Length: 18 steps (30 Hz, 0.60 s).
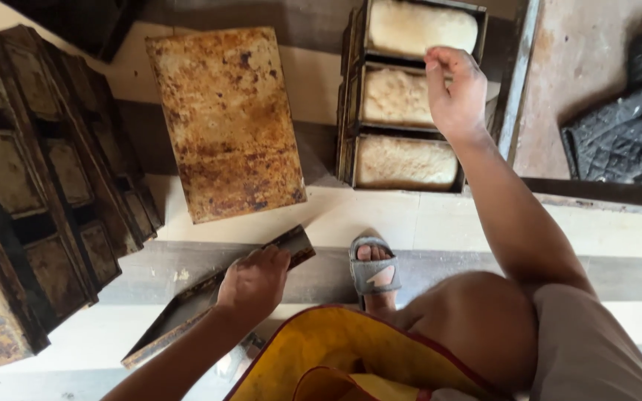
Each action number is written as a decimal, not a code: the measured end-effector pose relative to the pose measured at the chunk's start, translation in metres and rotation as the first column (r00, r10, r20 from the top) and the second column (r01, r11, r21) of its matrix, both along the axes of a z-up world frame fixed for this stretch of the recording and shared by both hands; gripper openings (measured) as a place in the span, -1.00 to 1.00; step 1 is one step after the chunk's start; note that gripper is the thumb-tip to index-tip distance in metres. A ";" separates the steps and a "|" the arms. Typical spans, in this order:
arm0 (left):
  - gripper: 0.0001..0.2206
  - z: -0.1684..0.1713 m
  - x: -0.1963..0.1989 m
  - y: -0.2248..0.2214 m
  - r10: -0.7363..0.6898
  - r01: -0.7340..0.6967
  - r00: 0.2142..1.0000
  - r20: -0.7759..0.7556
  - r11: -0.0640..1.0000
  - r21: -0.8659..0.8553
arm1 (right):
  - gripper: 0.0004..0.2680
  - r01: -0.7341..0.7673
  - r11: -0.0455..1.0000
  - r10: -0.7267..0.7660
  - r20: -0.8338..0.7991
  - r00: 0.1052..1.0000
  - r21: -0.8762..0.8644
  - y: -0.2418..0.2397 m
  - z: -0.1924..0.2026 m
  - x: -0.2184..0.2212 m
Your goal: Checking the proofing of bread dough in tins and organizing the tins on the floor of a bakery.
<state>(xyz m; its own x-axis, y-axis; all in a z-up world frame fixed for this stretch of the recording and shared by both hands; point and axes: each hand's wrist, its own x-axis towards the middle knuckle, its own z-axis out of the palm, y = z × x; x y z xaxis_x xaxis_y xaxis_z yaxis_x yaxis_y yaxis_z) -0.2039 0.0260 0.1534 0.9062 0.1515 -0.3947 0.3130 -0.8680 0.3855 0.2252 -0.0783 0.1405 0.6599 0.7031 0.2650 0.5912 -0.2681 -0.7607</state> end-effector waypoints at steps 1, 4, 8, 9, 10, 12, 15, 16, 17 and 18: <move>-0.90 -0.004 0.000 0.000 0.002 -0.002 1.000 0.008 1.000 0.006 | -0.86 -0.002 1.000 0.002 0.008 1.000 0.006 0.002 0.001 0.006; -0.85 -0.012 -0.008 -0.005 0.043 -0.037 0.993 0.108 0.997 -0.062 | -0.89 0.054 0.980 -0.027 0.142 0.990 -0.191 0.003 -0.004 0.011; -0.89 -0.015 -0.008 -0.007 0.036 -0.028 0.995 0.094 0.996 -0.081 | -0.86 -0.053 0.985 0.054 0.003 0.999 -0.162 0.010 -0.006 0.012; -0.90 -0.014 -0.008 -0.007 0.032 -0.025 0.997 0.074 0.996 -0.089 | -0.82 -0.075 0.992 0.058 -0.160 0.985 -0.105 0.013 -0.006 0.010; -0.90 -0.013 -0.007 -0.006 0.030 -0.023 0.997 0.073 0.996 -0.089 | -0.82 -0.073 0.992 0.055 -0.161 0.985 -0.105 0.020 -0.002 0.009; -0.88 -0.010 -0.004 -0.007 -0.006 0.005 1.000 -0.006 0.997 -0.072 | -0.58 0.017 0.956 -0.215 -0.662 0.718 -0.292 0.033 0.006 0.007; -0.93 -0.017 -0.007 -0.003 0.049 -0.041 0.993 0.103 0.996 -0.082 | -0.57 -0.075 0.624 -0.009 -0.103 0.995 -0.778 0.042 -0.024 0.016; -0.93 -0.015 -0.006 -0.004 0.056 -0.048 0.993 0.100 0.996 -0.081 | -0.57 -0.082 0.623 -0.003 -0.106 0.994 -0.778 0.049 -0.010 0.010; -0.93 -0.012 -0.006 -0.005 0.075 -0.063 0.988 0.132 0.993 -0.095 | -0.58 -0.101 0.670 -0.133 -0.252 0.959 -0.735 0.057 0.003 0.003; -0.92 -0.010 -0.008 -0.007 0.089 -0.071 0.983 0.162 0.991 -0.115 | -0.59 -0.104 0.712 -0.256 -0.395 0.882 -0.694 0.060 0.016 -0.005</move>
<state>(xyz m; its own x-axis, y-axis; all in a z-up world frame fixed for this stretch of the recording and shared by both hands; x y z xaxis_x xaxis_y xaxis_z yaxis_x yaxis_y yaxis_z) -0.2116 0.0188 0.1434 0.9472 0.1907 -0.2577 0.3034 -0.7928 0.5286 0.2200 -0.0182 0.1566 0.6306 0.5049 -0.5894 0.2001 -0.8396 -0.5050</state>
